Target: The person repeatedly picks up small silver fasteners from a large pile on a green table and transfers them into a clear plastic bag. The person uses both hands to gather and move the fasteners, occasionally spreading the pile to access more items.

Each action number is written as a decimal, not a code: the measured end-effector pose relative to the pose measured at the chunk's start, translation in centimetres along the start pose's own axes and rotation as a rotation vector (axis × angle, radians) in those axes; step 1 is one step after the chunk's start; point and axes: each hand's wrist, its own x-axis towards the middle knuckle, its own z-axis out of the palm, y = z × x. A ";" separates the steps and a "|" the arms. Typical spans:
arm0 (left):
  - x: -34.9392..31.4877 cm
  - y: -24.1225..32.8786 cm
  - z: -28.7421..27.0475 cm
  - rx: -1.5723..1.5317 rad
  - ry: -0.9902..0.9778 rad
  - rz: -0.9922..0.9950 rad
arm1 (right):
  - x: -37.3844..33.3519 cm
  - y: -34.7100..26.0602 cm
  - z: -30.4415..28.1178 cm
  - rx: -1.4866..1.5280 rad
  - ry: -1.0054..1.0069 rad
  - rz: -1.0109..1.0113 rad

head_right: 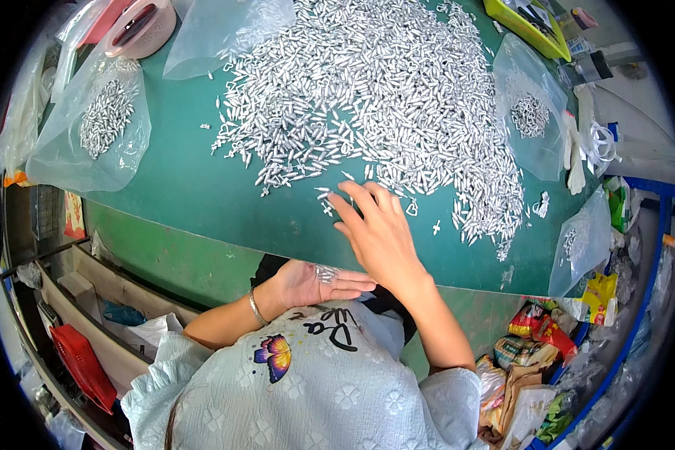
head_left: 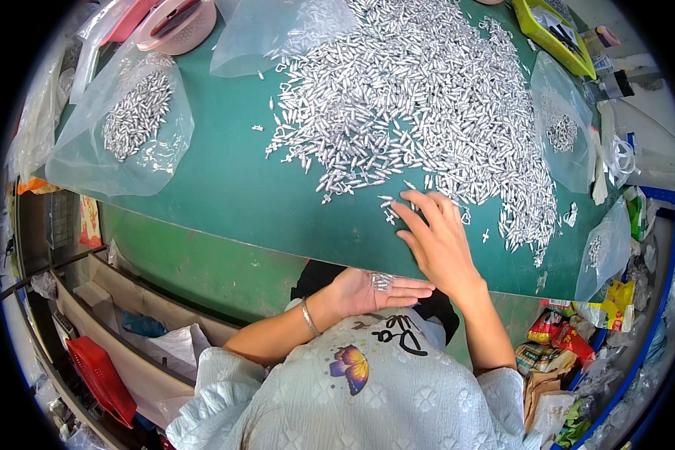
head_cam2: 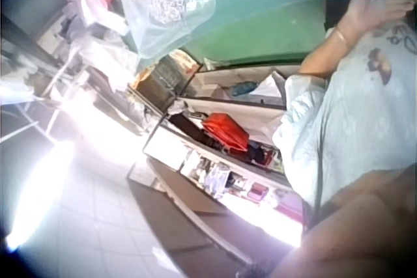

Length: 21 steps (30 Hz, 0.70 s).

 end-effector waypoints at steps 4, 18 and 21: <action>0.1 -0.1 -0.3 -0.037 -0.011 -0.003 | -1.5 0.5 0.4 0.073 0.014 0.024; 0.0 -0.1 0.4 -0.041 0.143 0.003 | 1.4 -1.0 0.7 0.178 0.140 0.051; 0.1 -0.1 0.0 0.047 0.091 0.016 | 2.6 -0.4 1.4 0.137 0.112 0.057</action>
